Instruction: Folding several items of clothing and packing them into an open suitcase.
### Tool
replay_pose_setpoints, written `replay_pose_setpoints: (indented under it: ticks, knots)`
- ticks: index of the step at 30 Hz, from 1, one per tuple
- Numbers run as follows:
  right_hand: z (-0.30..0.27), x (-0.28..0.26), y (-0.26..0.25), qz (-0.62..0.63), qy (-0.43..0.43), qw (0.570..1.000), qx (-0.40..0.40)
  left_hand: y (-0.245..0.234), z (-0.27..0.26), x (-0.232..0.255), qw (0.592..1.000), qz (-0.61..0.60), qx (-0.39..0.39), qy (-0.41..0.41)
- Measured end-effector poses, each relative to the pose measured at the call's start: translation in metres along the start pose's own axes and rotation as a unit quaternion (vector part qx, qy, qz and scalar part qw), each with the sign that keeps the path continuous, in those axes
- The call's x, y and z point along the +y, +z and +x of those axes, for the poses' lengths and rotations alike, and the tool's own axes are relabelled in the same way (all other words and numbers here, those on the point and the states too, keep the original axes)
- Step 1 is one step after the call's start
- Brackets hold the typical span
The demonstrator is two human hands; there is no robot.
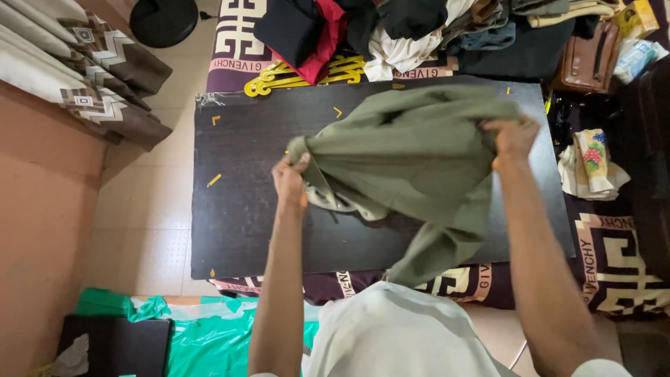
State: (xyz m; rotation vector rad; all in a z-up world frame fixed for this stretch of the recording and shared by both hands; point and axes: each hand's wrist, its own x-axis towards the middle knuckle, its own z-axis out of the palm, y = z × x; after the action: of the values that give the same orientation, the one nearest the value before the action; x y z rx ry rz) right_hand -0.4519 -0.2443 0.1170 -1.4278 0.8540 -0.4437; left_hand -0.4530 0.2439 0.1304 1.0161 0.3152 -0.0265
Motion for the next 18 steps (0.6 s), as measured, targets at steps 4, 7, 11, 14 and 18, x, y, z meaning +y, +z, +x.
replay_pose_setpoints:
  ticks: [4, 7, 11, 14, 18]
  knots:
    - [-0.088, -0.138, 0.024, -0.027, -0.215, 0.972, -0.093, -0.022, 0.031, 0.022, 0.992, -0.044, -0.067, 0.101]
    - [-0.072, -0.123, 0.026, -0.007, -0.448, 0.893, -0.025, -0.012, 0.024, 0.059, 0.983, -0.091, -0.073, 0.142]
    - [-0.088, -0.074, 0.026, -0.240, -0.392, 0.888, -0.026, -0.064, 0.049, 0.052, 0.975, -0.146, -0.057, 0.159]
    - [-0.117, -0.032, 0.026, -0.405, -0.177, 0.891, -0.108, -0.104, 0.065, 0.030, 0.991, -0.066, 0.061, 0.097]
    - [-0.128, 0.026, 0.012, -0.499, 0.030, 0.839, -0.217, -0.132, 0.056, -0.004, 0.928, 0.255, 0.268, -0.051]
